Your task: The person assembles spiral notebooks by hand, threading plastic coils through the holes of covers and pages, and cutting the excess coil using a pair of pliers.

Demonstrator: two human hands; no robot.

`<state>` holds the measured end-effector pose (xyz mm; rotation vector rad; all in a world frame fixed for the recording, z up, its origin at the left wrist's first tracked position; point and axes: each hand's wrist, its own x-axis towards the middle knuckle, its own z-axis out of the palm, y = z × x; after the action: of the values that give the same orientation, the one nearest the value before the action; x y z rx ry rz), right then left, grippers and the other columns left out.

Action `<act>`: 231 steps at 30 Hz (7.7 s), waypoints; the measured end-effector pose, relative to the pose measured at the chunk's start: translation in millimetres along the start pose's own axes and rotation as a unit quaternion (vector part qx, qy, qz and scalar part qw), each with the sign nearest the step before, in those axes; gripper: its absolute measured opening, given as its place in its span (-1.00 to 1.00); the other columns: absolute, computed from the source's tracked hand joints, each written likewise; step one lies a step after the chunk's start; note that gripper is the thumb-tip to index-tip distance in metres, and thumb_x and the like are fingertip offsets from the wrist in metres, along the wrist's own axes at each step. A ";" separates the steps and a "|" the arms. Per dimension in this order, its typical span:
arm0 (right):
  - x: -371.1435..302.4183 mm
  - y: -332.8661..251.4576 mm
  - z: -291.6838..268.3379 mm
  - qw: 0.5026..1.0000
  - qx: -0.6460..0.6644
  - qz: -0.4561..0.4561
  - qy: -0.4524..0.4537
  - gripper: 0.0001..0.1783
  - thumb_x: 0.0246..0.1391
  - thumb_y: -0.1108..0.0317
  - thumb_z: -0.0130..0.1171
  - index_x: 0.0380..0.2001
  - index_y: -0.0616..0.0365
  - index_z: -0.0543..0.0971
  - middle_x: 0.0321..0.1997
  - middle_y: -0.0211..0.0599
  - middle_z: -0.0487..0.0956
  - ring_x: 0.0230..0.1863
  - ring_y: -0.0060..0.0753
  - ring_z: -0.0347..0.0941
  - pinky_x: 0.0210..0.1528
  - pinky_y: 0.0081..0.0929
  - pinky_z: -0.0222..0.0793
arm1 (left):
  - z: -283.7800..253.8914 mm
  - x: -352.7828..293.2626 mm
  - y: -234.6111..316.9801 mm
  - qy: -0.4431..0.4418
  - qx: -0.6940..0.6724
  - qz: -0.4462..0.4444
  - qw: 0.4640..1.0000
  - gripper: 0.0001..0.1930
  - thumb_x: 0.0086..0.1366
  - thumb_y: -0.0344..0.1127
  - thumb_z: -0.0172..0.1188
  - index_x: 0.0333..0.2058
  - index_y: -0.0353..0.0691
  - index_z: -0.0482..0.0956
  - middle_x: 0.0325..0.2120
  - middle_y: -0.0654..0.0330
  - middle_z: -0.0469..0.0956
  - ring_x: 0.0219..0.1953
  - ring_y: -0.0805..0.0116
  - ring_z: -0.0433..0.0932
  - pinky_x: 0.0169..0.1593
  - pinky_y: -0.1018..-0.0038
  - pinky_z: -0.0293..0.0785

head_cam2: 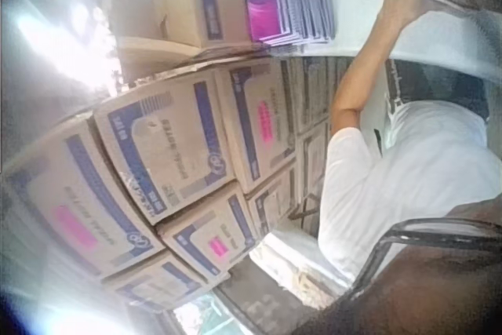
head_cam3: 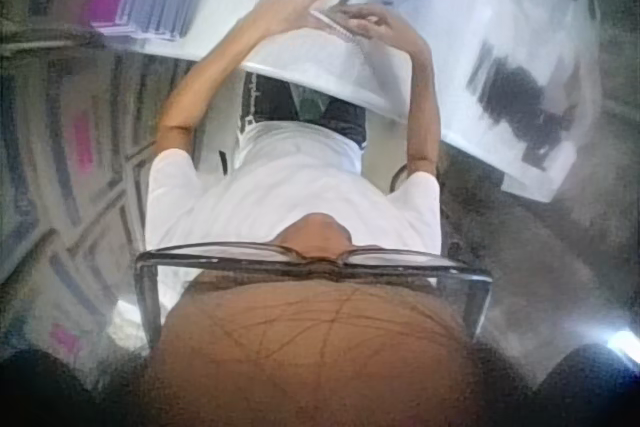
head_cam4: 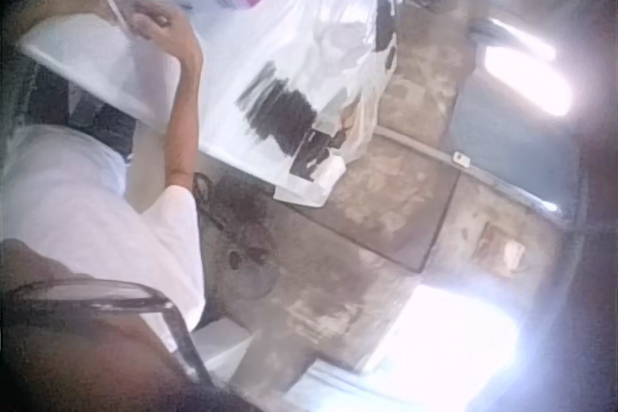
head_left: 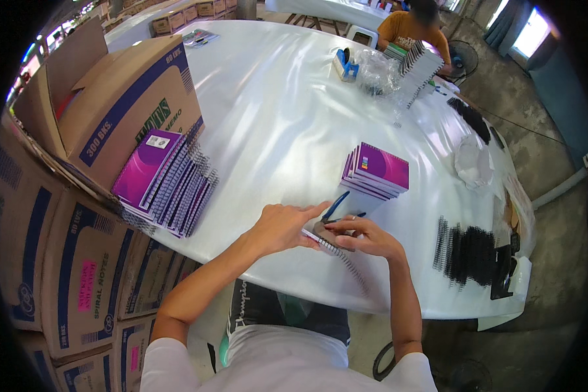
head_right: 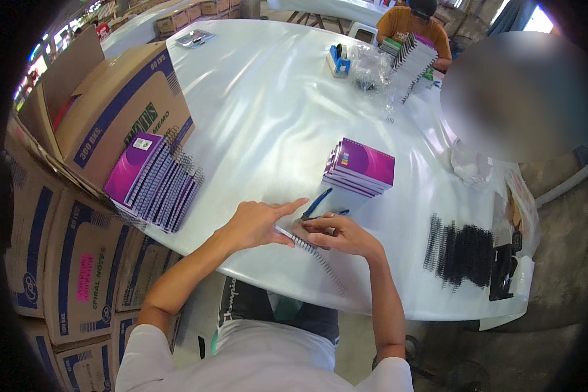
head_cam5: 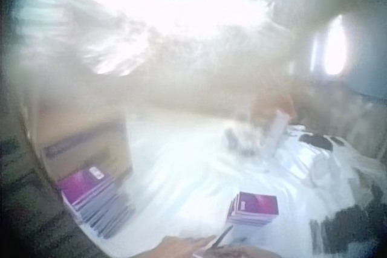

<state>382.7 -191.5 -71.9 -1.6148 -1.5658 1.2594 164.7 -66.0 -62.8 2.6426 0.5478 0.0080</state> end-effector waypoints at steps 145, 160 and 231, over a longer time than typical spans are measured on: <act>2.7 63.9 -139.2 0.787 -0.084 0.144 0.594 -0.65 -0.23 0.28 0.51 -0.66 0.27 0.53 -0.61 -0.31 0.53 -0.59 -0.52 0.35 -0.53 -0.42 0.21 | -36.2 -65.8 22.2 0.377 -0.052 0.043 0.924 -0.40 0.12 -0.46 0.33 0.19 -0.11 0.46 0.37 -0.02 0.11 0.43 -0.17 -0.08 0.39 -0.01 -0.11; -14.9 31.3 113.4 0.914 0.205 -0.075 0.341 -0.78 -0.06 0.65 0.33 -0.29 0.23 0.62 -0.29 -0.42 0.61 -0.21 -0.57 0.50 -0.08 -0.54 0.45 | 57.5 -48.8 14.4 0.294 -0.176 0.006 0.939 0.07 0.15 -0.01 0.32 0.40 -0.28 -0.22 0.39 -0.22 -0.12 0.44 -0.12 -0.16 0.41 0.06 -0.10; -110.7 38.9 -70.2 0.970 -0.168 0.093 0.146 -0.48 -0.11 0.14 0.42 -0.01 -0.02 0.64 0.23 -0.06 0.45 0.34 -0.05 0.22 0.30 -0.16 0.17 | 23.3 -20.2 30.9 0.006 0.094 0.114 0.989 -0.24 0.17 0.22 0.07 0.33 0.19 0.17 0.14 0.26 0.48 0.16 0.03 0.47 0.01 0.21 0.53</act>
<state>475.7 -289.6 -51.3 -2.0952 -1.5256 0.8218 160.0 -109.0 -69.2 2.8782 0.2573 0.0450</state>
